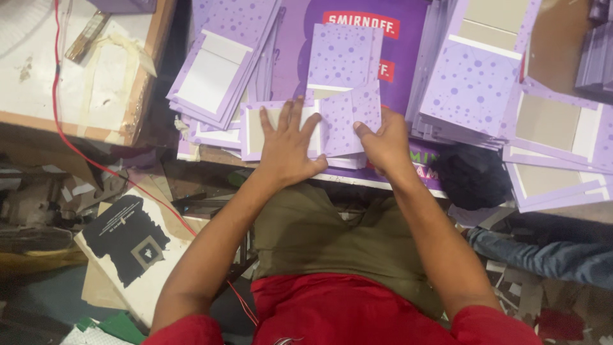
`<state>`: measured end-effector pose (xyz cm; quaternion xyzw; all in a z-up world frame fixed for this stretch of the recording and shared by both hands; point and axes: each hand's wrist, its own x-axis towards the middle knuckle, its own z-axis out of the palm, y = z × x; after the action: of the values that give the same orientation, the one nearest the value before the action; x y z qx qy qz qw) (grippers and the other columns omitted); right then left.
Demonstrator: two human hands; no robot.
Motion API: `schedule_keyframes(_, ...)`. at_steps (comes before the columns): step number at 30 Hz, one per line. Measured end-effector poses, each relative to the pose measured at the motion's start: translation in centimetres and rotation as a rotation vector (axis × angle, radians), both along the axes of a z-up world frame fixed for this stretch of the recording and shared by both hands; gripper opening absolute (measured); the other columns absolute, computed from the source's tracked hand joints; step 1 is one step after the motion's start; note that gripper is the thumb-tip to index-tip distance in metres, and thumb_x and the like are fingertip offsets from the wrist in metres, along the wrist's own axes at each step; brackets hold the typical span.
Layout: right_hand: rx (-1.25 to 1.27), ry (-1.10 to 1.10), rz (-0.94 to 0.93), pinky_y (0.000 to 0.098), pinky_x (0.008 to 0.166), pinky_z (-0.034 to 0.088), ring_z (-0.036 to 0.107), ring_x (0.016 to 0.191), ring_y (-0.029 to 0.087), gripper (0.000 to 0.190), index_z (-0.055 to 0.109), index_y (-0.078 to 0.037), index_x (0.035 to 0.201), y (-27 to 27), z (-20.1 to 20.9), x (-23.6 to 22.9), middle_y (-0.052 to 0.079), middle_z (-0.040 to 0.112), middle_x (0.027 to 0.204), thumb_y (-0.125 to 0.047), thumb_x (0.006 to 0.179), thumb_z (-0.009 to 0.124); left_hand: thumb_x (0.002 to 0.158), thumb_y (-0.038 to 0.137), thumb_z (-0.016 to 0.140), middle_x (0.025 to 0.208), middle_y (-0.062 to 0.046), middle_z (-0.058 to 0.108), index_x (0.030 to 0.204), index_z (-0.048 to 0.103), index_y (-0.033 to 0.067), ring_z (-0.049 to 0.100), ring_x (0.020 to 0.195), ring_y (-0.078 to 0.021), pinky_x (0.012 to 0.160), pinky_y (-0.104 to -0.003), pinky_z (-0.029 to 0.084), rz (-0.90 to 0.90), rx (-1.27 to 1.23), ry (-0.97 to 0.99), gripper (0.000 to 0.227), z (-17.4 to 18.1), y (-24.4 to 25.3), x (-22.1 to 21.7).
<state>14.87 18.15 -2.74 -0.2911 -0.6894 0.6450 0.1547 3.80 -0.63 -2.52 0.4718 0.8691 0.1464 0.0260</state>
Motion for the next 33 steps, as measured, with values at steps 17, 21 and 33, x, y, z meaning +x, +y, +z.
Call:
schedule_keyframes(17,0.698,-0.133,-0.015,0.0458,0.092,0.054,0.064,0.109,0.035,0.083,0.051,0.006,0.138,1.2,-0.3,-2.1,0.027,0.062,0.126,-0.023,0.072,0.093,0.068,0.084,0.075,0.141,-0.038,0.041,0.154,0.036,0.0086,0.035,0.135,-0.0563,0.104,-0.076,0.024,0.590,0.013,0.145,0.120,4.5,-2.7,-12.9)
schedule_keyframes(21,0.447,-0.151,-0.016,0.0389,0.081,0.058,0.070,0.094,0.027,0.078,0.056,0.006,0.134,1.4,-2.9,-1.4,0.020,0.072,0.110,-0.014,0.068,0.092,0.065,0.069,0.079,0.142,-0.038,0.044,0.144,0.045,0.0028,0.043,0.130,-0.0507,0.102,-0.069,0.029,0.475,0.154,0.678,0.109,-0.5,-0.4,-10.8)
schedule_keyframes(33,-0.069,0.266,-0.279,0.0315,0.090,0.060,0.072,0.105,0.019,0.049,0.051,0.008,0.130,-2.8,-3.3,3.8,0.017,0.070,0.117,0.000,0.089,0.075,0.081,0.048,0.085,0.127,-0.030,0.058,0.132,0.054,-0.0107,0.053,0.118,-0.0432,0.099,-0.052,0.043,0.298,0.462,-0.145,0.084,1.0,6.6,-1.8)
